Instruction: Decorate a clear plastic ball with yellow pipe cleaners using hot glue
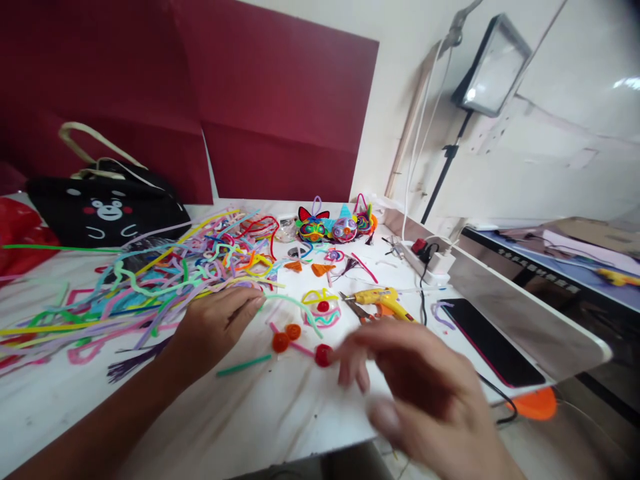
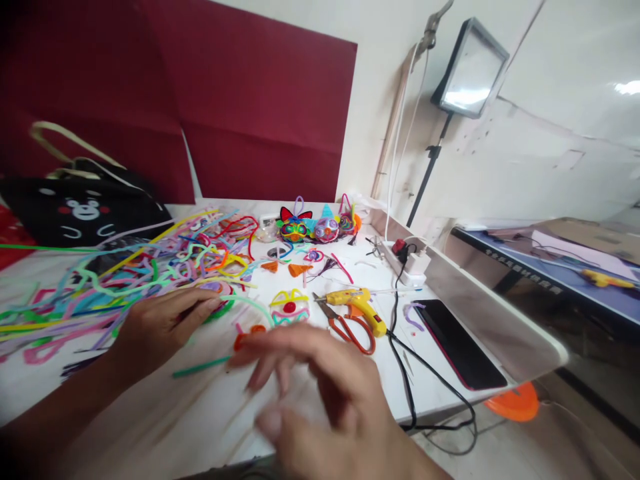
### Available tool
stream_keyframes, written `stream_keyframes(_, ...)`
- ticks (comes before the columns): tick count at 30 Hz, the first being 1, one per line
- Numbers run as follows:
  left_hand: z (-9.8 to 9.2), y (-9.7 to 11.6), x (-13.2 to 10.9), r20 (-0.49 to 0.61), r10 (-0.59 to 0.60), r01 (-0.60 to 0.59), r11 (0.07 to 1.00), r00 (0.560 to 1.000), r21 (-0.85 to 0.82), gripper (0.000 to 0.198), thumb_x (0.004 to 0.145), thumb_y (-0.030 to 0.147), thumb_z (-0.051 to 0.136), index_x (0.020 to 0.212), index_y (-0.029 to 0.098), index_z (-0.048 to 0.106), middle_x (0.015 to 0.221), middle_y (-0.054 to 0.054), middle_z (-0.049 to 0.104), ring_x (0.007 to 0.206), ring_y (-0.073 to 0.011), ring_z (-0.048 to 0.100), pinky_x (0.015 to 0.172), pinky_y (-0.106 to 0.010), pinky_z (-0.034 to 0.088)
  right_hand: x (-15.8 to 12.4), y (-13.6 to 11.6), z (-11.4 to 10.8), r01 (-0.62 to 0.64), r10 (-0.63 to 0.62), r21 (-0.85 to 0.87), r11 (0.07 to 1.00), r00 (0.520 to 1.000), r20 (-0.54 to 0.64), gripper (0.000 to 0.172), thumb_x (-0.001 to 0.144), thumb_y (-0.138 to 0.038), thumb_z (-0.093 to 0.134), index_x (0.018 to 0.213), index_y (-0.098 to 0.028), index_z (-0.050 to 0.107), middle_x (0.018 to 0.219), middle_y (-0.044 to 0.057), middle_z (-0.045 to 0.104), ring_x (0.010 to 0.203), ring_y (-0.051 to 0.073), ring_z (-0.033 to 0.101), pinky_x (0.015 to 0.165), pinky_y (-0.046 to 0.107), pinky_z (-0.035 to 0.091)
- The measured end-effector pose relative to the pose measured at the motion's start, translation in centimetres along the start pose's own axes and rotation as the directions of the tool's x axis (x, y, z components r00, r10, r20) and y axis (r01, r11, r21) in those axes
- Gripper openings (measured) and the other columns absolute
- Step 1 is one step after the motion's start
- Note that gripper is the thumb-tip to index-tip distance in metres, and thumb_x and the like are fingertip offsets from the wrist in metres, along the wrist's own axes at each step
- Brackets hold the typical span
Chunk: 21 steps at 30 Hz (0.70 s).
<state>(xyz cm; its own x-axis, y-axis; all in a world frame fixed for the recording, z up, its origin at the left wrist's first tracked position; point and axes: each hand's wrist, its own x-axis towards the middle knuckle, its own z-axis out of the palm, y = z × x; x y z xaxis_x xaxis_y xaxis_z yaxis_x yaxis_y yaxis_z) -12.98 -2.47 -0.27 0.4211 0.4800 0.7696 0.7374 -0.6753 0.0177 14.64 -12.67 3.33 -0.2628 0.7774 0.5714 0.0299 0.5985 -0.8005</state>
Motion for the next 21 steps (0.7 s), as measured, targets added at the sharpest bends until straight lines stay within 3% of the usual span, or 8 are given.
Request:
stream_keyframes(2,-0.2,0.2,0.2,-0.002,-0.016,0.016,1.000,1.000,-0.021,0.024,0.097,0.030,0.052,0.086,0.021,0.070,0.085,-0.003,0.078,0.075,-0.0181,0.074,0.075,-0.027,0.057,2.3,2.3,0.0,-0.121,0.120,-0.147,0.982,0.993,-0.021,0.025,0.092,-0.035,0.065,0.115,-0.025,0.068,0.103,0.007,0.071,0.081,0.018,0.065,0.068,0.030,0.052)
stream_keyframes(4,-0.4,0.5,0.3,-0.009,-0.054,0.054,0.998,0.999,-0.037,0.025,0.097,0.032,0.051,0.085,0.022,0.070,0.084,-0.003,0.078,0.074,-0.0180,0.074,0.074,-0.027,0.057,3.6,4.7,0.1,-0.221,0.229,-0.317,0.922,0.973,-0.015,0.033,0.088,-0.036,0.069,0.117,-0.022,0.067,0.110,0.008,0.070,0.080,0.017,0.063,0.066,0.028,0.048)
stream_keyframes(7,-0.6,0.7,0.3,-0.017,-0.129,0.128,0.990,0.991,-0.055,0.024,0.096,0.036,0.052,0.086,0.022,0.070,0.084,-0.002,0.078,0.071,-0.0173,0.073,0.069,-0.026,0.057,4.3,7.1,0.2,-0.308,0.369,-0.416,0.856,0.927,0.074,0.027,0.088,-0.035,0.068,0.110,-0.019,0.070,0.094,0.005,0.071,0.072,0.015,0.060,0.065,0.026,0.044)
stream_keyframes(9,-0.7,0.7,0.3,-0.019,-0.162,0.160,0.985,0.987,-0.069,0.024,0.096,0.036,0.053,0.085,0.022,0.070,0.082,-0.001,0.078,0.069,-0.0164,0.073,0.065,-0.025,0.055,4.5,7.9,0.3,-0.337,0.407,-0.373,0.865,0.904,0.127,0.014,0.090,-0.029,0.063,0.093,-0.017,0.071,0.076,0.001,0.067,0.063,0.012,0.057,0.059,0.024,0.041)
stream_keyframes(12,-0.7,0.6,0.3,-0.027,-0.179,0.177,0.981,0.984,-0.074,0.024,0.095,0.036,0.054,0.083,0.022,0.070,0.079,0.000,0.077,0.065,-0.0150,0.071,0.062,-0.024,0.054,4.8,8.4,0.4,-0.404,0.447,-0.229,0.886,0.876,0.183,0.021,0.092,-0.023,0.056,0.074,-0.016,0.066,0.063,-0.002,0.062,0.054,0.010,0.053,0.054,0.022,0.040)
stream_keyframes(18,-0.8,0.4,0.2,0.019,-0.237,0.238,0.970,0.971,-0.044,0.028,0.095,0.040,0.053,0.098,0.022,0.074,0.080,0.001,0.078,0.055,-0.0123,0.066,0.057,-0.022,0.052,5.9,8.8,-0.1,-0.473,0.479,-0.079,0.877,0.856,0.195,0.015,0.087,-0.024,0.060,0.075,-0.016,0.064,0.066,-0.001,0.066,0.053,0.010,0.055,0.053,0.021,0.044)
stream_keyframes(21,-0.7,0.2,0.2,0.065,-0.244,0.248,0.967,0.968,-0.052,0.031,0.095,0.042,0.052,0.105,0.022,0.074,0.093,-0.001,0.079,0.066,-0.0152,0.071,0.065,-0.025,0.055,6.8,8.8,-0.1,-0.434,0.448,-0.116,0.893,0.878,0.166,0.011,0.084,-0.023,0.062,0.076,-0.016,0.065,0.067,0.000,0.067,0.058,0.011,0.058,0.057,0.022,0.045)
